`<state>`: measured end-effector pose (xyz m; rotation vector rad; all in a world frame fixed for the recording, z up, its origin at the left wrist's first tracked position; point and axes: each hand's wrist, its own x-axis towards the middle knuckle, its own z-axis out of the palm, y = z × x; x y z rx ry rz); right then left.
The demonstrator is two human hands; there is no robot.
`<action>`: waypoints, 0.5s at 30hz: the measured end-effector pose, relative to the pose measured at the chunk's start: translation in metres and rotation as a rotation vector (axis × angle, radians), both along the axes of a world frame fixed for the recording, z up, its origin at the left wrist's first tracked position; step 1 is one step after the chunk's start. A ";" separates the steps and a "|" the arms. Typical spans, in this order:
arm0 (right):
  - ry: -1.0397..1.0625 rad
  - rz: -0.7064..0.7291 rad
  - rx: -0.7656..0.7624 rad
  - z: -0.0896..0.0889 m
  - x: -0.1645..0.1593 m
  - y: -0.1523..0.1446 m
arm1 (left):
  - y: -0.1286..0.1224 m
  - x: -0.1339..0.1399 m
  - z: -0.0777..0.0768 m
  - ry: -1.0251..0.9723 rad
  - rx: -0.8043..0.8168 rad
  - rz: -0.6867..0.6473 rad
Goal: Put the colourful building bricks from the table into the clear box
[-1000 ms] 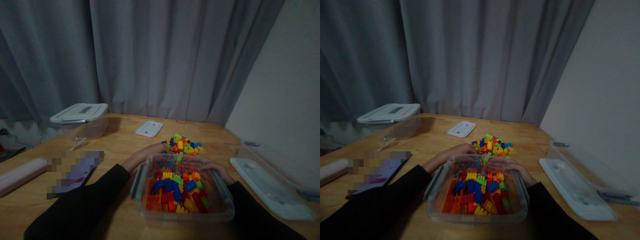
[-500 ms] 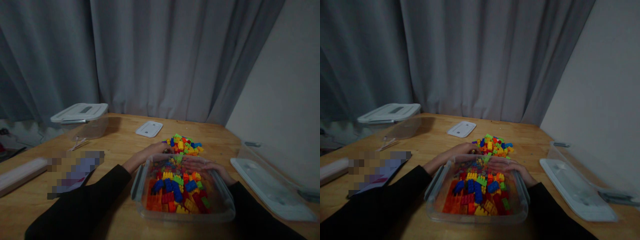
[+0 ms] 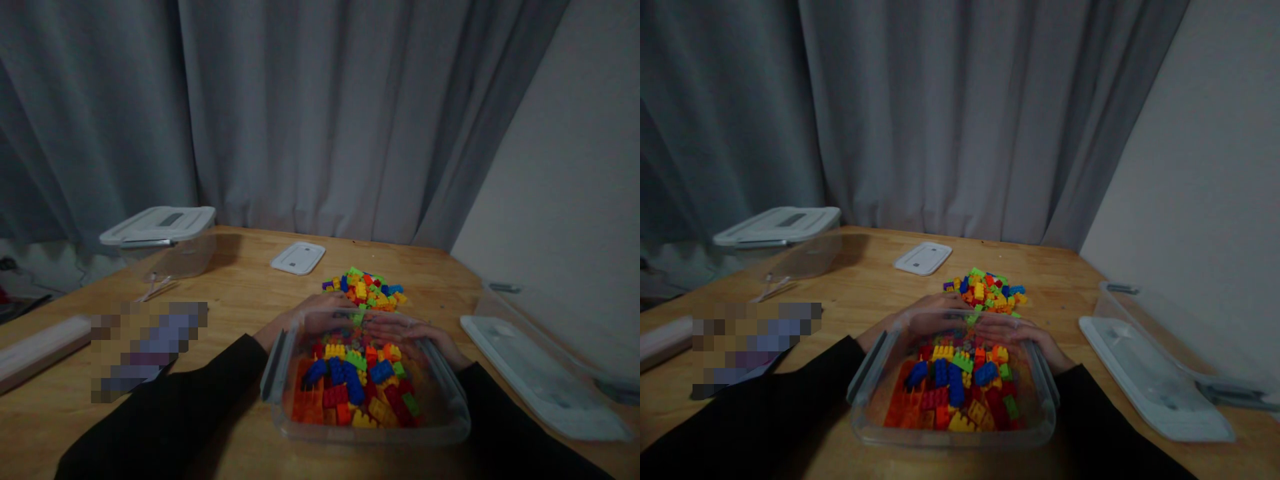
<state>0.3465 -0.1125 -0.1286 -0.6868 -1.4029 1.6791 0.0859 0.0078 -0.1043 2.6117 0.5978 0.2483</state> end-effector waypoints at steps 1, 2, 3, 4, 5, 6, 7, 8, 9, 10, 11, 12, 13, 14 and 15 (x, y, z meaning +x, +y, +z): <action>-0.003 0.004 -0.003 0.000 0.000 0.000 | 0.001 0.000 -0.001 0.001 0.010 0.012; -0.006 0.009 -0.007 0.000 0.001 0.000 | 0.001 0.000 -0.002 0.004 0.018 0.024; -0.006 0.012 -0.008 -0.001 0.001 0.001 | 0.002 0.001 -0.003 0.008 0.023 0.034; -0.005 0.011 -0.007 -0.002 0.002 0.001 | 0.002 0.001 -0.003 0.012 0.026 0.042; -0.003 0.009 -0.006 -0.002 0.002 0.002 | 0.002 0.002 -0.004 0.015 0.028 0.049; 0.000 0.004 -0.005 -0.003 0.002 0.002 | 0.002 0.002 -0.004 0.018 0.029 0.054; 0.004 0.000 -0.005 -0.004 0.003 0.003 | 0.001 0.002 -0.004 0.020 0.030 0.060; 0.008 -0.001 -0.005 -0.005 0.003 0.003 | 0.001 0.002 -0.003 0.022 0.029 0.067; 0.011 0.000 -0.007 -0.005 0.003 0.003 | 0.000 0.001 -0.002 0.022 0.028 0.077; 0.012 0.002 -0.012 -0.005 0.003 0.003 | 0.000 -0.001 -0.001 0.021 0.026 0.088; 0.012 0.004 -0.015 -0.004 0.002 0.002 | -0.001 -0.003 0.001 0.019 0.024 0.101; 0.012 0.004 -0.018 -0.003 0.002 0.001 | -0.001 -0.005 0.002 0.017 0.023 0.112; 0.013 0.002 -0.020 -0.003 0.002 0.001 | 0.000 -0.008 0.004 0.018 0.021 0.119; 0.014 -0.001 -0.022 -0.002 0.001 0.001 | 0.001 -0.011 0.005 0.023 0.019 0.122; 0.015 -0.002 -0.024 -0.002 0.001 0.000 | 0.002 -0.013 0.006 0.034 0.015 0.117</action>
